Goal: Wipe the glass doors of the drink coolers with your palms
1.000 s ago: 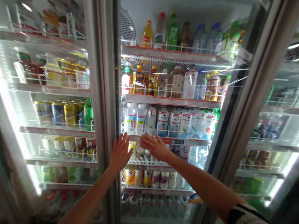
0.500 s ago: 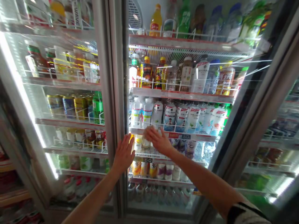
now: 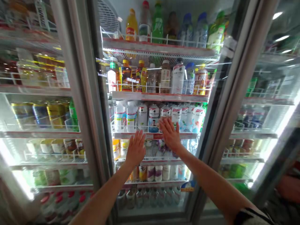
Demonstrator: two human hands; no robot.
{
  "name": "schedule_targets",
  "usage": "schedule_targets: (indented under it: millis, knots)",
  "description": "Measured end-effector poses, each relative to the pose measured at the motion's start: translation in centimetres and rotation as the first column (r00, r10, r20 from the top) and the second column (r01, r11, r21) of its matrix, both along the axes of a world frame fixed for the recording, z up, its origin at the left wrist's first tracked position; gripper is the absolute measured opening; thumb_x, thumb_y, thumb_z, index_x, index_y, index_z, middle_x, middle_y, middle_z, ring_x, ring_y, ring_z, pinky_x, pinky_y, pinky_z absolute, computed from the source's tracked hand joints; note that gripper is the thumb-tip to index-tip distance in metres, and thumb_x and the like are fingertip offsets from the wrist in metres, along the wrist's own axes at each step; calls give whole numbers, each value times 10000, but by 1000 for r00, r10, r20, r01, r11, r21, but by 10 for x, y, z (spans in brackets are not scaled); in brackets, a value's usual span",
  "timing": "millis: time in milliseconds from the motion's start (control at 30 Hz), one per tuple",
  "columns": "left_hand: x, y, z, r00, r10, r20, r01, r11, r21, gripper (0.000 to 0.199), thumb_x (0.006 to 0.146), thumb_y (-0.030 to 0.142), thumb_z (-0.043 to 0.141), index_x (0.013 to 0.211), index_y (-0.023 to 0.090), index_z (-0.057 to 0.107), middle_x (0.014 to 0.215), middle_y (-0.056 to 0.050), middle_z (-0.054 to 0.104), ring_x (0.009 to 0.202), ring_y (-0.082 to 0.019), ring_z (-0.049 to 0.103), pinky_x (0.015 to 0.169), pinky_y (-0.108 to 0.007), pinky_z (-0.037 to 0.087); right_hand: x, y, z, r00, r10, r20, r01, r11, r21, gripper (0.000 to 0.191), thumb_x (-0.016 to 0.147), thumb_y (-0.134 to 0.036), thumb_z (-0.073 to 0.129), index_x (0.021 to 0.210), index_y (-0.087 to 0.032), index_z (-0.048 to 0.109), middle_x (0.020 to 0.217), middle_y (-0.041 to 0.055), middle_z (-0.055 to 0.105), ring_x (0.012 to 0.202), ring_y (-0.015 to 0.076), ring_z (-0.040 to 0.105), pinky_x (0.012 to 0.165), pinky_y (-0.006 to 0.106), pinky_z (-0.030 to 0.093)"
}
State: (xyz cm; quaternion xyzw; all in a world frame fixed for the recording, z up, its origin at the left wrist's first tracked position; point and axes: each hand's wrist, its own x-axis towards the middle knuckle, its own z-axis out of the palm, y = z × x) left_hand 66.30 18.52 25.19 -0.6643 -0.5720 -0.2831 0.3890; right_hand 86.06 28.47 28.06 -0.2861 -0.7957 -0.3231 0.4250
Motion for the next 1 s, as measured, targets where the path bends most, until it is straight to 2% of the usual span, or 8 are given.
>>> schedule_targets:
  millis: [133,200,400,567,633,833,900,1000]
  knots:
    - [22,7,-1,999,-2,35,3,1000,-16,617,812,222,479,1397,103,323,1498,-137,288,1430,-253,65,1143,-475,197,31,-3,-37,970,82,229,-87,996,15,609,849,-101,430,1425,-275,338,1426,44,456,1392,199,267,1151,485,55]
    - [27,8,1,1000,-14,12,15,1000,-17,611,816,236,482,1394,110,332,1491,-134,303,1430,-233,85,1153,-461,176,48,1,-41,949,95,300,-103,995,13,618,836,-74,423,1414,-282,354,1409,32,478,1384,182,283,1153,471,52]
    - [50,22,27,999,7,-33,-6,999,42,595,819,195,460,1392,101,330,1502,-137,275,1431,-229,42,1151,-459,161,81,31,31,987,-80,-141,89,994,57,600,886,-202,423,1463,-215,257,1506,110,309,1418,252,185,1128,519,78]
    - [73,34,34,999,-3,-43,4,1000,23,611,827,217,462,1410,123,306,1508,-123,260,1431,-230,69,1147,-460,168,108,25,-27,999,-49,-14,50,996,70,590,887,-154,412,1455,-233,274,1407,100,471,1389,216,274,1139,485,81]
    - [76,37,31,999,-2,-32,3,1000,17,617,830,254,477,1411,132,310,1506,-122,264,1431,-235,86,1146,-465,166,120,27,-39,999,-46,16,45,997,61,599,883,-137,406,1456,-241,270,1373,93,509,1380,208,295,1141,480,79]
    - [76,40,26,1000,17,-3,-17,1000,4,633,845,389,495,1403,138,333,1497,-123,281,1427,-246,114,1145,-481,154,142,58,13,922,-152,-355,191,979,75,620,927,-216,384,1492,-210,130,1503,146,298,1410,257,215,1107,499,193]
    - [76,40,25,1000,28,-3,-28,1000,4,624,851,393,491,1401,141,338,1497,-123,280,1425,-253,126,1139,-486,165,145,57,-8,906,-174,-387,210,976,52,621,936,-213,376,1494,-216,102,1515,146,269,1411,259,210,1097,494,226]
    - [78,37,23,999,50,-14,-50,999,0,597,861,358,476,1400,138,341,1501,-129,267,1424,-268,130,1127,-498,192,149,43,-71,906,-211,-368,227,974,1,635,935,-171,370,1495,-217,76,1511,146,278,1415,250,200,1082,478,267]
